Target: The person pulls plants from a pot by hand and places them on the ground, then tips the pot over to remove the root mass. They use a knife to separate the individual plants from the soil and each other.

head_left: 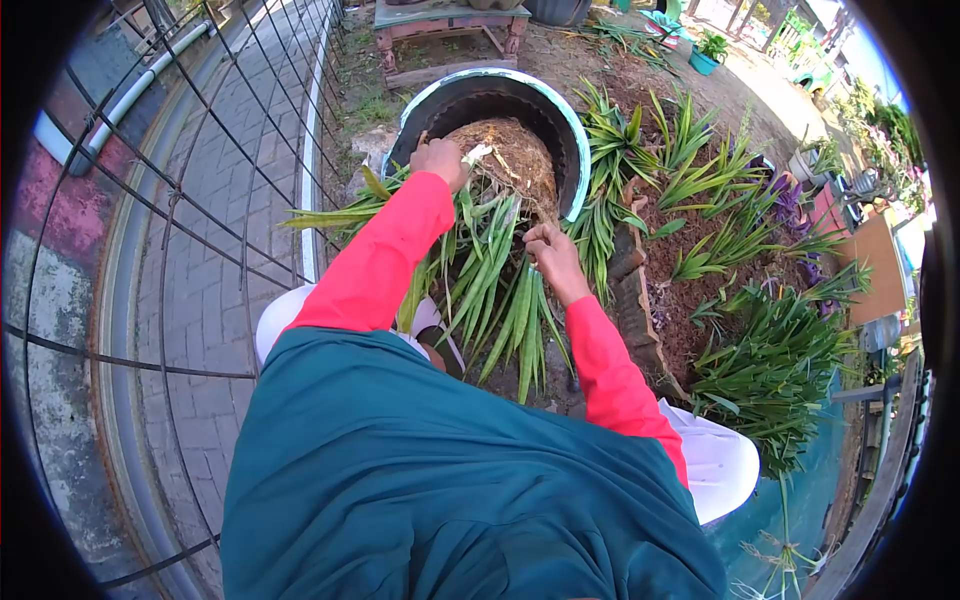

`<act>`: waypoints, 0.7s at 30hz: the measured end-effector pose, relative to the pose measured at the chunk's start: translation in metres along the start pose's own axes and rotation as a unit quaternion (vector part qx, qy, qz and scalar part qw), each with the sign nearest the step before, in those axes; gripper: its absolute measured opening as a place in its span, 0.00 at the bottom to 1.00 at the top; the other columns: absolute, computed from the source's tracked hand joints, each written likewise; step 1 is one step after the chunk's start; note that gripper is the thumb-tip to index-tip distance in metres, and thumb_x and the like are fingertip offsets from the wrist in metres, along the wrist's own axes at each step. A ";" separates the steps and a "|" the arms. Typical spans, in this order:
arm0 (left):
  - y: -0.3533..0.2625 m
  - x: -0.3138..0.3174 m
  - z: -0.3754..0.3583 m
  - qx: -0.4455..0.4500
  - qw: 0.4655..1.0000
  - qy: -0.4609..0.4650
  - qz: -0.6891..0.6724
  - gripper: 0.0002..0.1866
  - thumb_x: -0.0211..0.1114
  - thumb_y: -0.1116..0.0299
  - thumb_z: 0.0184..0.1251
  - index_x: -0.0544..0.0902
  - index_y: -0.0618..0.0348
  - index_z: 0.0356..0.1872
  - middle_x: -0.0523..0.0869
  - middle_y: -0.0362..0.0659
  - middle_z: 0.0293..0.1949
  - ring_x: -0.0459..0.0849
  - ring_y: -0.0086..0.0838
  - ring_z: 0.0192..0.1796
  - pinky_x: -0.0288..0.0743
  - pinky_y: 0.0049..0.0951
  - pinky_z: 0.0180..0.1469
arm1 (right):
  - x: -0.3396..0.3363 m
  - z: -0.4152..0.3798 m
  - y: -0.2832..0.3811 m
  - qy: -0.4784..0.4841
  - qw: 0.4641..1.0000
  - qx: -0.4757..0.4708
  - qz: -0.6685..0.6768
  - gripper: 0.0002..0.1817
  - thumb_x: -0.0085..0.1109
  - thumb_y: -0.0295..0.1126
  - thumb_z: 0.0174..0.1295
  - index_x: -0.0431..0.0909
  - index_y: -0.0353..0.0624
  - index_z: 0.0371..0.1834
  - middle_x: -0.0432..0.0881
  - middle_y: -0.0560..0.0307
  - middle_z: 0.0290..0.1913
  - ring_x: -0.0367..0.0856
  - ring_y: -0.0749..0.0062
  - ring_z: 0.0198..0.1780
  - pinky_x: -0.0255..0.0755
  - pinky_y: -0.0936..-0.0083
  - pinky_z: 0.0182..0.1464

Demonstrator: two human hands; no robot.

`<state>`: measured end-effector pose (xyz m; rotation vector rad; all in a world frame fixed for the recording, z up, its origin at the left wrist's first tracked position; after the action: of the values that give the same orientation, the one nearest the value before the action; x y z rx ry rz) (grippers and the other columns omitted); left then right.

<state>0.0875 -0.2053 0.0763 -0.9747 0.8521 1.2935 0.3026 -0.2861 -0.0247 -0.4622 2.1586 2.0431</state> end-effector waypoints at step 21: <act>0.080 0.168 0.027 -0.249 0.796 0.333 -0.441 0.14 0.72 0.70 0.48 0.83 0.68 0.35 0.86 0.47 0.33 0.83 0.29 0.31 0.77 0.31 0.35 | 0.086 0.159 0.023 0.055 0.962 0.166 0.212 0.17 0.48 0.26 0.52 0.68 0.33 0.46 0.77 0.51 0.28 0.76 0.65 0.24 0.74 0.72 0.27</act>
<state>0.0241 -0.1170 -0.0767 -2.0207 0.4136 0.3097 0.1964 -0.1390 -0.0401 -0.0736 2.7983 1.8013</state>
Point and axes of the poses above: each hand's wrist, its own z-axis towards the middle knuckle, its own x-axis out of the palm, y = z × x, the point moved 7 cm from there along z, towards the middle knuckle
